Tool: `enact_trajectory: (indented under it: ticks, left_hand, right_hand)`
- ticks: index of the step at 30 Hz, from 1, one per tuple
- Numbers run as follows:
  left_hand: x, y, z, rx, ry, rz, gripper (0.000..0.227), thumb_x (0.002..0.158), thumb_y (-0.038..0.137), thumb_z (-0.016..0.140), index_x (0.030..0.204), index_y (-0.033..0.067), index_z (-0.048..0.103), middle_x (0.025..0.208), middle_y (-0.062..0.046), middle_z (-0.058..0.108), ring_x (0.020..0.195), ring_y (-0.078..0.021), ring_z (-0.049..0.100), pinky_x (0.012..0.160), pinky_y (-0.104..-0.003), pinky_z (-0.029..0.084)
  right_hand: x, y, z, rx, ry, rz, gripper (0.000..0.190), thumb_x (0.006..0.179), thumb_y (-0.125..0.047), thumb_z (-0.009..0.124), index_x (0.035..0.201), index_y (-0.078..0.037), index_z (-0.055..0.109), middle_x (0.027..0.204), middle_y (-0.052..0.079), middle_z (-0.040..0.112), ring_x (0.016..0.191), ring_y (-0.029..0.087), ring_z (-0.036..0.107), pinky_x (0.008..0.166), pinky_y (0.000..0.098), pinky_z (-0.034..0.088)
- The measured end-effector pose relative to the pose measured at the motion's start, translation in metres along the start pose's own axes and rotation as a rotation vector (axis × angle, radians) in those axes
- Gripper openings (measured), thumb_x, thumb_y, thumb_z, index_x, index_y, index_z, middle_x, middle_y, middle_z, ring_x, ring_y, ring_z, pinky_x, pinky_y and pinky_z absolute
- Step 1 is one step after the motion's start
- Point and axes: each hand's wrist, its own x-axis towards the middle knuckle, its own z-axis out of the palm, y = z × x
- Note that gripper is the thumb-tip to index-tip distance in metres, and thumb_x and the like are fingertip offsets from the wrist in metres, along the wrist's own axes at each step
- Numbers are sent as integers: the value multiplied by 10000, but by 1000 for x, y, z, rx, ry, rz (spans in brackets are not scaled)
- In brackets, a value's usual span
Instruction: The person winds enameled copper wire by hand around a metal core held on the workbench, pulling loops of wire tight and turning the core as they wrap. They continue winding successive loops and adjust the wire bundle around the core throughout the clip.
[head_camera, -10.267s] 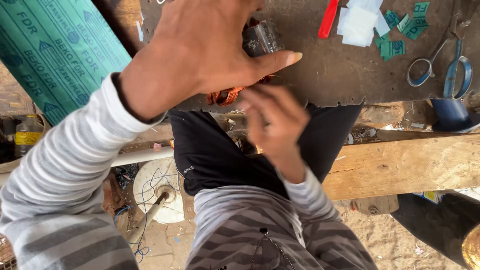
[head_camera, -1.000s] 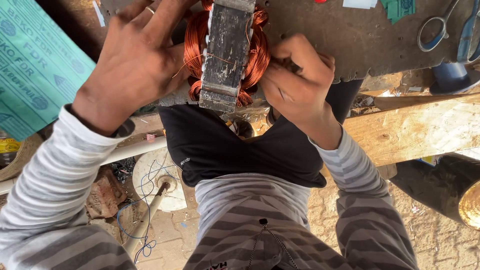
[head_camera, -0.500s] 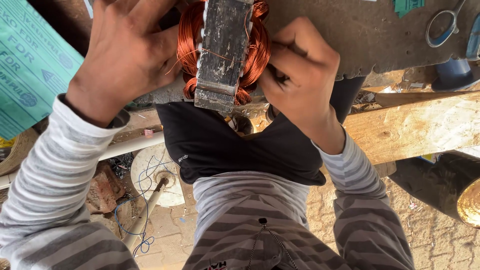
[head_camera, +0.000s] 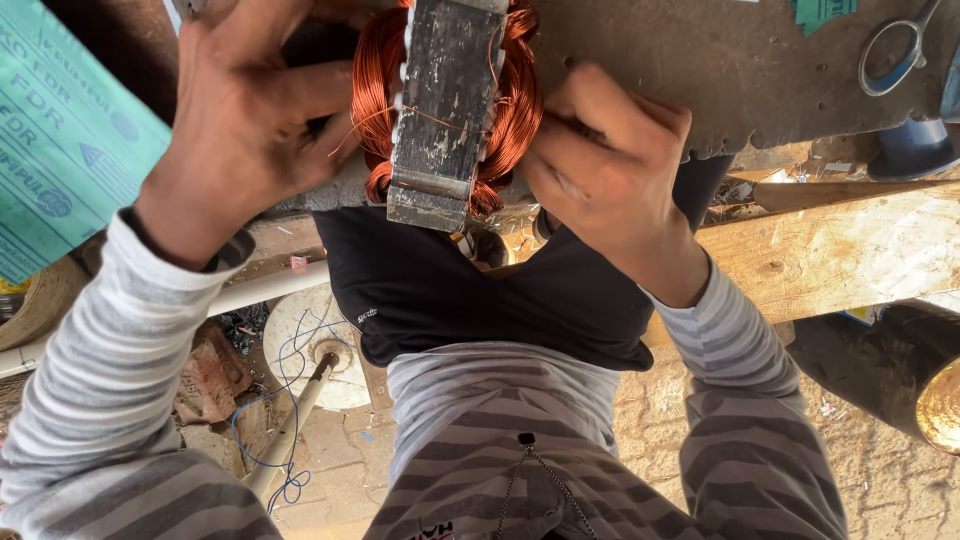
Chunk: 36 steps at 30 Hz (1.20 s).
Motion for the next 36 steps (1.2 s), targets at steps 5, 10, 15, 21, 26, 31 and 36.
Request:
enact_trajectory:
  ticks: [5, 10, 15, 21, 26, 31, 36]
  left_hand:
    - [-9, 1, -5, 180, -136, -36, 295, 847, 117, 885, 1135, 142, 827, 1393, -71, 583, 1135, -227, 554, 960, -460, 385]
    - [-1, -5, -3, 69, -81, 10, 379, 772, 52, 890, 1145, 65, 823, 1394, -113, 575, 1214, -302, 540, 1046, -496, 411]
    - [1, -7, 2, -301, -25, -123, 246, 942, 7, 847, 1174, 53, 780, 1291, -66, 645, 1170, -221, 597, 1006, -360, 479]
    - [3, 2, -6, -106, -3, -29, 323, 847, 31, 886, 1156, 29, 790, 1309, -110, 615, 1185, -281, 621, 979, -400, 496]
    - [12, 22, -16, 286, -66, 20, 457, 663, 106, 924, 1108, 152, 830, 1368, -75, 553, 1079, -285, 654, 824, -448, 522]
    - [4, 40, -18, 148, -250, -139, 400, 874, 194, 842, 1236, 44, 759, 1545, -236, 452, 1230, -375, 608, 1063, -527, 511]
    - [12, 57, -12, 241, -179, -126, 770, 728, 527, 847, 1267, -14, 746, 1505, -237, 370, 1308, -412, 536, 1136, -583, 384]
  right_hand:
    - [-3, -4, -5, 61, -63, 114, 109, 899, 67, 771, 848, -9, 711, 871, 39, 573, 586, 129, 536, 510, 273, 391]
    - [1, -1, 4, 93, -56, 126, 99, 864, 64, 739, 892, -31, 734, 840, 28, 569, 584, 154, 500, 525, 309, 376]
    - [1, -4, -7, -91, -124, 60, 70, 875, -53, 766, 939, -79, 756, 905, -6, 602, 606, 162, 515, 538, 310, 403]
    - [4, -7, -12, -172, -113, -5, 61, 857, -86, 762, 856, -65, 705, 919, 3, 615, 605, 139, 544, 544, 312, 397]
    - [6, 4, -16, -188, -195, -187, 66, 850, -25, 726, 901, -65, 739, 965, 9, 655, 614, 132, 536, 563, 304, 401]
    - [9, -2, -13, -120, -206, -129, 66, 791, -22, 688, 855, -32, 696, 1043, 70, 714, 576, 147, 564, 540, 290, 450]
    - [-1, -14, -34, 123, -136, 147, 189, 961, -77, 746, 1142, -23, 753, 968, 80, 646, 660, 174, 584, 545, 314, 470]
